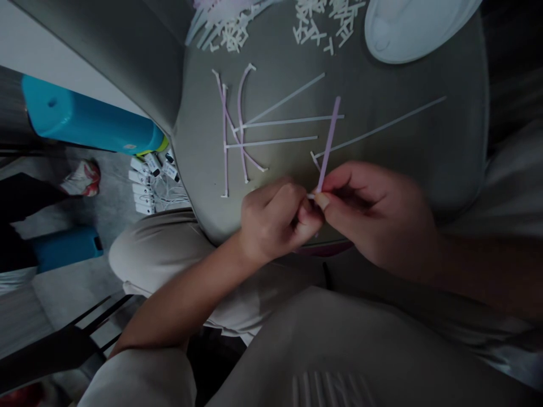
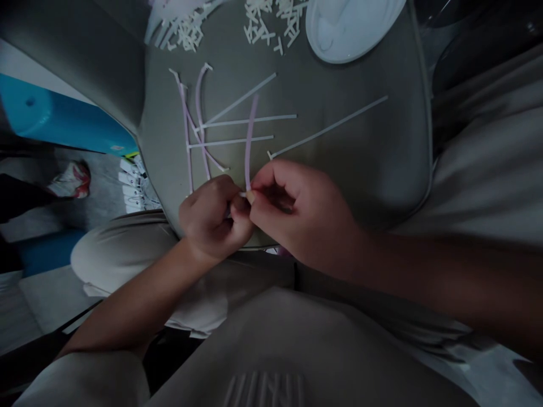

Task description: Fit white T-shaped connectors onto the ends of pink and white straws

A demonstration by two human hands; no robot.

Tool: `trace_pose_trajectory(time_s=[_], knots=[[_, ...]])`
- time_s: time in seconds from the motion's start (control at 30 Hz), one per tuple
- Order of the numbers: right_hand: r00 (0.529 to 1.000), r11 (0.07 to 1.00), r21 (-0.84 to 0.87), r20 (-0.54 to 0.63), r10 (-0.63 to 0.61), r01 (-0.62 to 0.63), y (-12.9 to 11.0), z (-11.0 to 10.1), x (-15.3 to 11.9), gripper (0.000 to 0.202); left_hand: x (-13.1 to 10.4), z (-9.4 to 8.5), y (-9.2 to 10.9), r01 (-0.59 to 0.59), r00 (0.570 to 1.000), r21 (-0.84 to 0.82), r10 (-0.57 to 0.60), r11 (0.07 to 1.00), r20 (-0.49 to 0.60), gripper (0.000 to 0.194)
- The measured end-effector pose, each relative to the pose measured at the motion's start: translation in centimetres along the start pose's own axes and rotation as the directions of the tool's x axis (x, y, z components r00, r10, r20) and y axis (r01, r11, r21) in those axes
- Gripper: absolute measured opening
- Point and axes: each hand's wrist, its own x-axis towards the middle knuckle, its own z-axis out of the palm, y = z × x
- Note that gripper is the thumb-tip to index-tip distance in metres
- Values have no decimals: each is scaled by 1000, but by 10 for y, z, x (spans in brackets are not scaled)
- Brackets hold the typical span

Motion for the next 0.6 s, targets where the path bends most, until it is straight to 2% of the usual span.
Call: trace_pose_trajectory(time_s=[0.47,0.6], knots=[[1000,1000,-7,-15,1,-1,-1,1,1,5,-1,2,-2,-25,1000,49,26,999,-7,22],[1000,1000,-1,-2,-4,4,2,1,1,7,-3,2,-2,-31,999,15,30,999,18,24]])
